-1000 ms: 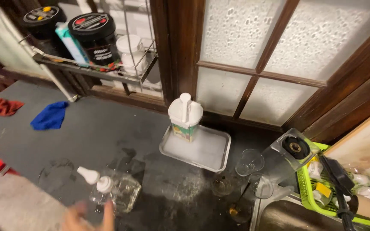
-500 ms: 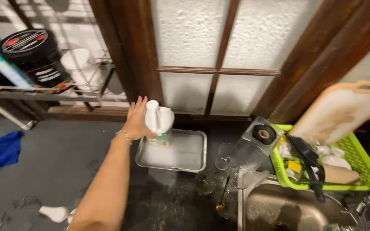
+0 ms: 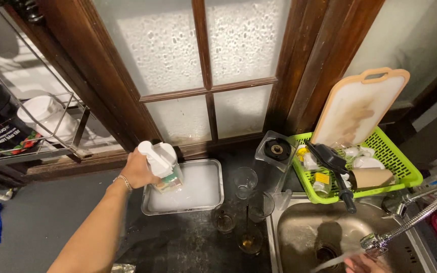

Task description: Cleaning the espresso machine drip tray and washing liquid dispensers at a sink.

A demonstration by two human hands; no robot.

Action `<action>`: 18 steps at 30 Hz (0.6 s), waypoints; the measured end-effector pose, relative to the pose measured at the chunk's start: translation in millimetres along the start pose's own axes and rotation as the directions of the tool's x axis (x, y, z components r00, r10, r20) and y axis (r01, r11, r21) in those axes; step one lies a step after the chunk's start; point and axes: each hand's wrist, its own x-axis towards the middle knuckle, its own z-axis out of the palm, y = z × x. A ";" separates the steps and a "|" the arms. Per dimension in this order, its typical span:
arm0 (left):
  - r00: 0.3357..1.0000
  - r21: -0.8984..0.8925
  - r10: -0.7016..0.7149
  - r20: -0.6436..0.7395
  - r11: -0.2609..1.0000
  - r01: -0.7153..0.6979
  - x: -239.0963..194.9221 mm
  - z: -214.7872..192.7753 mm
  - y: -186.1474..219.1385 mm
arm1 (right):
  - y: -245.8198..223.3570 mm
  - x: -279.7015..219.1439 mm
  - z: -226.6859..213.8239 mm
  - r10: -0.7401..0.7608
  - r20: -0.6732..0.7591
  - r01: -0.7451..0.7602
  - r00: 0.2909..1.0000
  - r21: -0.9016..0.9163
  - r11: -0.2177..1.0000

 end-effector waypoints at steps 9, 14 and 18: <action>0.984 0.075 0.025 -0.175 0.997 -0.012 -25.6 -17.8 49.9 | -8.2 -112.2 66.0 -0.086 -0.161 0.093 0.983 0.031 0.995; 0.947 0.116 0.163 -0.277 0.984 -0.135 -45.3 -39.6 83.7 | -28.8 -176.1 101.1 -0.116 -0.103 0.117 0.988 -0.001 0.993; 0.835 0.174 0.398 -0.381 0.917 -0.358 -77.1 -69.0 146.8 | -18.7 -143.9 85.6 -0.203 -0.026 0.202 0.979 -0.035 0.979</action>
